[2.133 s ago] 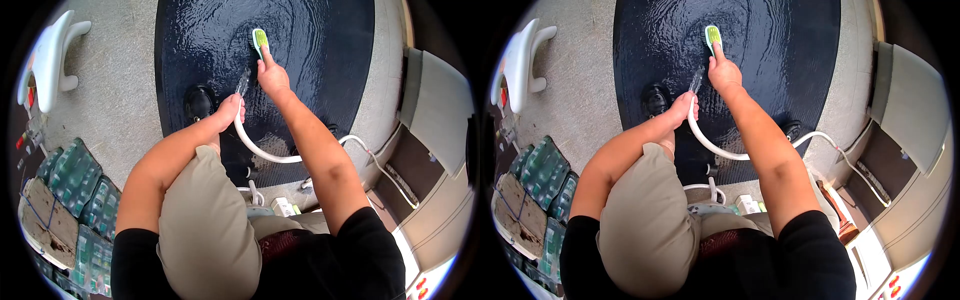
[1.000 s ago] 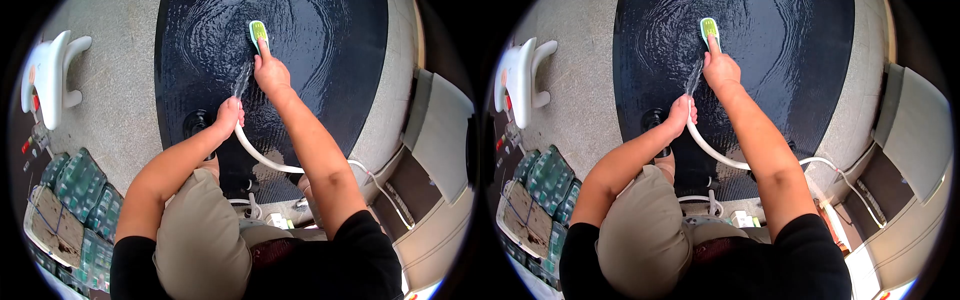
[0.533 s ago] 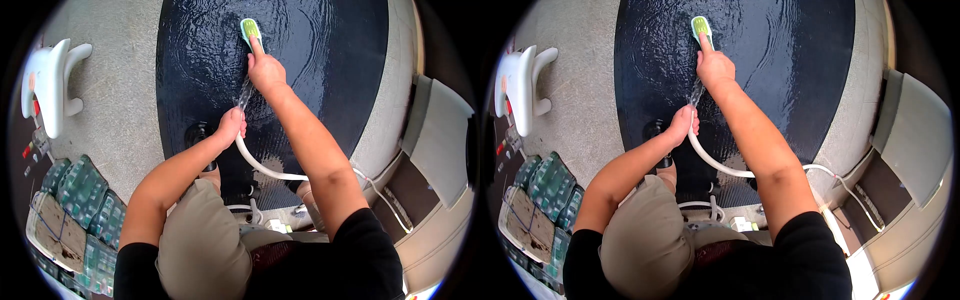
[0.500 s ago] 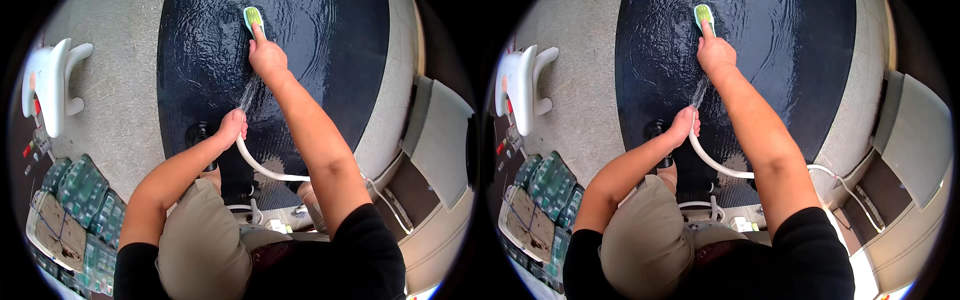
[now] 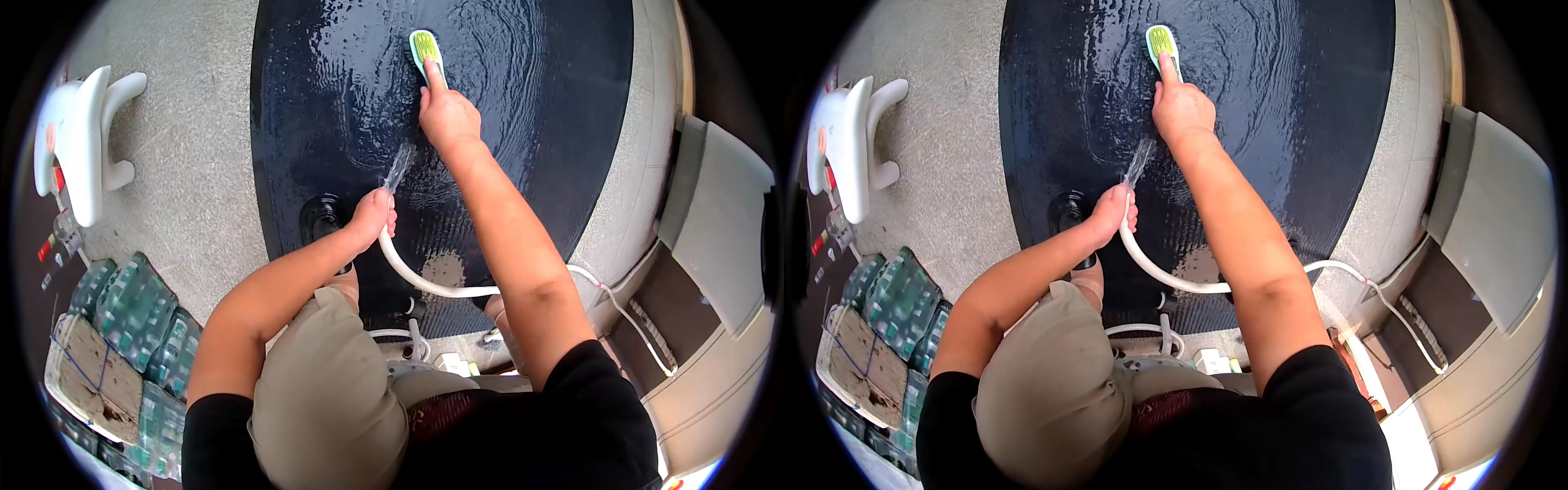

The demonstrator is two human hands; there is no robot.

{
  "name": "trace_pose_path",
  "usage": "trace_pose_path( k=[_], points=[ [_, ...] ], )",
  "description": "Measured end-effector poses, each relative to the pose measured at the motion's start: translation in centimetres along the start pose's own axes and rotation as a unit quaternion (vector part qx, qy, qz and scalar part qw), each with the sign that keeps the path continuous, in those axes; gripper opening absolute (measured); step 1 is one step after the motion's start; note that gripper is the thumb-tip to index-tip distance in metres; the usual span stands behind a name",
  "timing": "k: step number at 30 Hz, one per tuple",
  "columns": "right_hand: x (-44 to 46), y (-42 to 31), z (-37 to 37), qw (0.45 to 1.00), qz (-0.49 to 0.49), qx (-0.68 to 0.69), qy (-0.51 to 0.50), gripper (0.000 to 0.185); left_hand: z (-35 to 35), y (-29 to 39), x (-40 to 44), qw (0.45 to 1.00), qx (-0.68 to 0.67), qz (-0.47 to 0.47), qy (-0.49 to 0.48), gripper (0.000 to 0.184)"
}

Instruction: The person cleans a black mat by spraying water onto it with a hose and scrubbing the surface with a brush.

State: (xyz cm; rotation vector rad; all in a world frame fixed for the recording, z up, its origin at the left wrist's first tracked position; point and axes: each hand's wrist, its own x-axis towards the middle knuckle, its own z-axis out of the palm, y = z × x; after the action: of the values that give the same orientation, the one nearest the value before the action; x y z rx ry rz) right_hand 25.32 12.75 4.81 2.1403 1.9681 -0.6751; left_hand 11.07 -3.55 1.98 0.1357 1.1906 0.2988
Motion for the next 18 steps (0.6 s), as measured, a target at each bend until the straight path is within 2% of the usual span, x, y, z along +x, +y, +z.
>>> trace_pose_path(
  k=[3, 4, 8, 10, 15, 18],
  points=[
    [3.0, -0.8, -1.4, 1.000, 0.018, -0.012, 0.008, 0.050, 0.5, 0.6, 0.2, 1.000, -0.001, 0.027, -0.008, 0.021],
    [2.0, -0.8, -1.2, 1.000, 0.006, -0.011, 0.015, 0.051, 0.7, 0.8, 0.0, 1.000, 0.001, 0.028, -0.009, 0.021],
    [-6.9, 0.2, 1.4, 0.996, -0.009, 0.021, -0.085, 0.066, 1.4, 1.4, 0.1, 0.998, -0.006, 0.054, 0.033, 0.022],
    [-7.7, -0.1, 1.1, 0.996, -0.002, 0.008, -0.089, 0.064, 1.7, 1.6, 0.1, 0.991, -0.042, 0.092, 0.086, 0.022],
    [1.3, -2.2, -1.4, 1.000, -0.004, -0.012, -0.026, 0.054, 1.7, 2.6, 0.4, 0.990, -0.019, 0.107, 0.093, 0.025],
    [-0.3, -1.7, -1.5, 0.998, 0.005, -0.011, -0.057, 0.057, 1.6, 2.9, 0.6, 0.992, -0.019, 0.092, 0.080, 0.024]
  ],
)
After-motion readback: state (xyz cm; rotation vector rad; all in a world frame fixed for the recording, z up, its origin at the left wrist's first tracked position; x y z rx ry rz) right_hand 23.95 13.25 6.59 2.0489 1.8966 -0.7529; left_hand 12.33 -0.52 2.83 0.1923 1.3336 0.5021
